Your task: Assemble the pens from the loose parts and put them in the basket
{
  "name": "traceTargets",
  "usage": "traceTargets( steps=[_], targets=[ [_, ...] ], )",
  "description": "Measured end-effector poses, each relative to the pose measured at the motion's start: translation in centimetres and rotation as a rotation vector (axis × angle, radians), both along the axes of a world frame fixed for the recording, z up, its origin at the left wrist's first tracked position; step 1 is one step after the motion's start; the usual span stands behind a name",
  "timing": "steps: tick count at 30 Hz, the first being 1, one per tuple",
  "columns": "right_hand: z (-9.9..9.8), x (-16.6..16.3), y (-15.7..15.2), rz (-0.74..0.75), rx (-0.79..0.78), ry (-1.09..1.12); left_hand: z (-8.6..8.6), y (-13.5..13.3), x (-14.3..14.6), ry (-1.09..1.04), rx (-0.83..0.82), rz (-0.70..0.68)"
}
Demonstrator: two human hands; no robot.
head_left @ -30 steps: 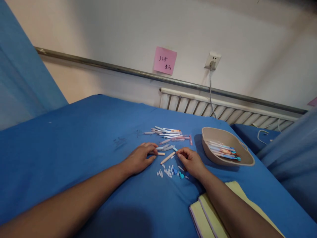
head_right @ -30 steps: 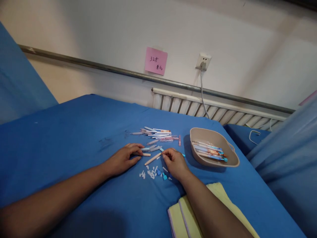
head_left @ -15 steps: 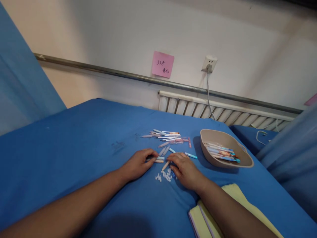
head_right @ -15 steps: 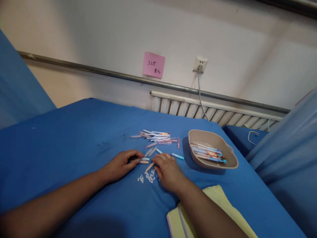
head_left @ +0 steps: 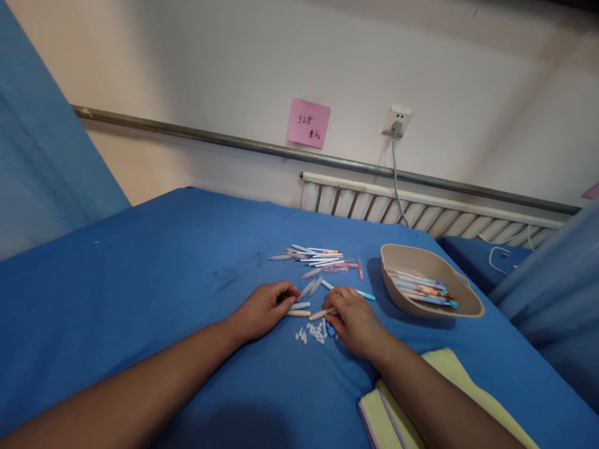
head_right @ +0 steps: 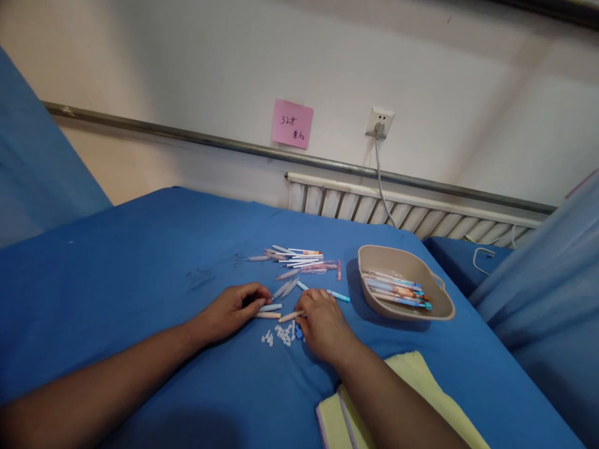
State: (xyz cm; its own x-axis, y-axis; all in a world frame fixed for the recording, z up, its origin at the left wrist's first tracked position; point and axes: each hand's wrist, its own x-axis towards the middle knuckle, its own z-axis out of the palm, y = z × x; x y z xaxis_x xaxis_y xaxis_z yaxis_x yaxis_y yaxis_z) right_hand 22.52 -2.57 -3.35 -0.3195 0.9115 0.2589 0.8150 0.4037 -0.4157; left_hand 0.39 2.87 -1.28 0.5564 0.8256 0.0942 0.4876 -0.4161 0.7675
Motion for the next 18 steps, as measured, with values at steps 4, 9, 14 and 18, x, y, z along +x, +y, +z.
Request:
traceTargets(
  steps=[4, 9, 14, 18],
  targets=[
    [-0.3, 0.1, 0.1, -0.011, -0.024, 0.066, 0.0, 0.0, 0.0, 0.017, 0.001, -0.013],
    [-0.3, 0.2, 0.1, -0.007, -0.031, 0.159, -0.1, 0.0, 0.0, 0.002, -0.017, 0.004],
    [-0.6, 0.3, 0.4, -0.01, -0.044, 0.211, -0.7, 0.2, -0.1, -0.027, -0.017, 0.024],
    [-0.8, 0.3, 0.5, -0.009, -0.048, 0.216, -1.0, 0.5, -0.2, -0.037, -0.005, 0.041]
  ],
)
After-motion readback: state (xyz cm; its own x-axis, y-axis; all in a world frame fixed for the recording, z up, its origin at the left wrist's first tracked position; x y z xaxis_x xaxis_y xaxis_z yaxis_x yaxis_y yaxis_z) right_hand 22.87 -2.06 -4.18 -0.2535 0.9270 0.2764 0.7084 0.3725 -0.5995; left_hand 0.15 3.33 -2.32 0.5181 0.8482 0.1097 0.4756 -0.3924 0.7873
